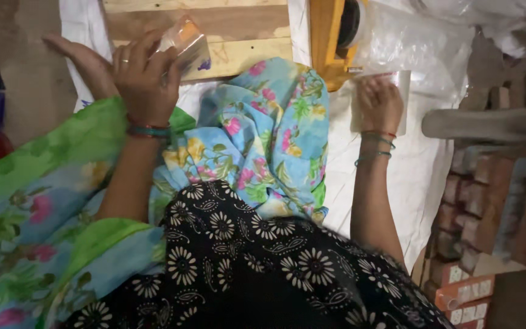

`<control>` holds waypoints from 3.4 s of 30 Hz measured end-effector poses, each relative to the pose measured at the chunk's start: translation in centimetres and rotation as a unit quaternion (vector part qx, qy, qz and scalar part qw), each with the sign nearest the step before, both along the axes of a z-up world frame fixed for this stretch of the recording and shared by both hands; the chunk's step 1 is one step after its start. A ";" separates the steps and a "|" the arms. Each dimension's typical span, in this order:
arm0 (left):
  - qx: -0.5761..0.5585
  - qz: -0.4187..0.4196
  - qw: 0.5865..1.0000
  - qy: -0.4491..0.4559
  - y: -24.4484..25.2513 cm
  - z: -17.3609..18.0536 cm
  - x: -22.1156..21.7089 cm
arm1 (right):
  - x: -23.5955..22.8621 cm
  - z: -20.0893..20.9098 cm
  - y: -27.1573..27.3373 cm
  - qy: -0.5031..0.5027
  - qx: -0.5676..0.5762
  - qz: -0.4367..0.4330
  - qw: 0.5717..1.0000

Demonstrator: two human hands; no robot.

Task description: The person wraps small rectangular items in clear plastic bags using a handheld sealing device. They place each item into a bag, seal it with the device, and set the wrapped item aside on a wooden board.

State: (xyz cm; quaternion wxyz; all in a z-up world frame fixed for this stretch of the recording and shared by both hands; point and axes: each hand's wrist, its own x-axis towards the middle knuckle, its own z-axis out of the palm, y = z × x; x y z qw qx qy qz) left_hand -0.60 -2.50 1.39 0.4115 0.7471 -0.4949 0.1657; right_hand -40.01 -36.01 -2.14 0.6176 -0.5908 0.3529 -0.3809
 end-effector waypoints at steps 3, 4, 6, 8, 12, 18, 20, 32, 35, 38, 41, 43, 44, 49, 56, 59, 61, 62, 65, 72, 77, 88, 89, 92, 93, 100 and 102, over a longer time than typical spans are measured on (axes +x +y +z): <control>0.005 0.001 1.000 -0.016 0.0 0.9 -0.3 | 0.6 -1.0 -0.5 -0.086 0.165 0.031 0.982; 0.006 0.001 1.000 -0.019 0.0 1.0 -0.3 | 1.3 -0.9 -0.6 -0.042 0.202 -0.032 0.978; 0.009 0.002 1.000 -0.023 0.0 1.0 -0.3 | 2.4 0.1 -0.4 0.014 0.234 -0.098 0.967; 0.002 -0.001 1.000 -0.018 0.1 0.9 -0.3 | 3.3 1.4 0.2 0.040 0.227 -0.104 0.968; 0.003 0.004 1.000 -0.016 0.1 0.7 -0.3 | 5.3 3.5 0.6 0.084 0.236 -0.121 0.961; -0.009 0.005 1.000 -0.007 0.1 0.6 -0.3 | 6.5 4.0 0.6 0.067 0.252 -0.108 0.959; -0.007 0.004 1.000 -0.009 0.1 0.6 -0.3 | 6.1 4.3 0.7 0.065 0.253 -0.087 0.961; -0.001 0.013 1.000 -0.022 0.2 0.4 -0.3 | 4.2 4.0 2.5 0.095 0.237 -0.051 0.965; 0.001 0.014 1.000 -0.021 0.3 0.5 -0.4 | 4.0 3.2 1.7 0.047 0.223 -0.061 0.972; 0.006 0.012 1.000 -0.016 0.3 0.7 -0.4 | 4.2 2.4 0.7 0.055 0.113 -0.090 0.988; 0.004 0.006 1.000 -0.018 0.3 0.9 -0.4 | 4.6 1.9 0.2 0.063 0.096 -0.110 0.987; 0.004 0.009 1.000 -0.023 0.4 0.9 -0.4 | 4.8 1.8 0.3 0.040 0.107 -0.115 0.987; 0.003 0.013 1.000 -0.027 0.3 0.9 -0.4 | 4.8 2.0 0.4 0.028 0.113 -0.118 0.986; -0.003 0.017 1.000 -0.021 0.2 0.8 -0.3 | 4.3 4.7 -0.1 0.000 0.114 -0.116 0.987; -0.018 0.021 0.999 -0.029 0.1 1.6 -0.4 | 1.8 4.0 1.5 0.082 0.142 -0.104 0.981; -0.013 0.020 0.999 -0.029 0.6 1.2 -0.8 | 0.8 0.6 2.9 0.027 0.172 -0.116 0.978; -0.010 0.017 0.999 -0.028 0.2 1.3 -0.5 | 0.9 -1.1 2.8 0.053 0.167 -0.127 0.976; -0.008 0.022 0.999 -0.024 0.1 1.4 -0.6 | 1.1 -1.7 2.6 0.066 0.163 -0.130 0.976; -0.011 0.021 0.999 -0.023 0.0 1.1 -0.4 | 2.3 -3.6 1.8 -0.006 0.294 -0.093 0.951; 0.000 0.037 0.999 -0.036 0.1 -1.5 0.1 | 2.9 -7.7 -1.1 -0.038 0.349 0.086 0.933; -0.009 0.083 0.996 -0.044 -0.5 -2.5 0.0 | 3.8 -7.1 -1.9 0.066 0.360 0.004 0.931; -0.041 0.039 0.998 0.014 -0.1 0.4 -0.4 | 4.9 -6.5 -3.3 0.310 0.027 -0.064 0.948; -0.048 0.041 0.998 0.009 -0.2 0.5 -0.4 | 4.1 -6.7 -4.1 0.353 -0.033 -0.071 0.932; -0.054 0.050 0.997 0.007 -0.1 0.5 -0.6 | 2.8 -7.5 -4.7 0.228 0.081 -0.055 0.969; -0.049 0.047 0.998 0.014 0.1 0.6 -0.6 | 2.6 -8.1 -3.8 0.200 0.124 -0.042 0.971; -0.045 0.054 0.998 -0.001 -0.4 -0.5 -0.7 | 6.0 -4.2 4.4 0.086 0.111 -0.039 0.989; -0.030 0.062 0.998 0.005 -0.6 -1.1 -0.9 | 8.7 1.8 5.0 0.010 0.070 -0.027 0.997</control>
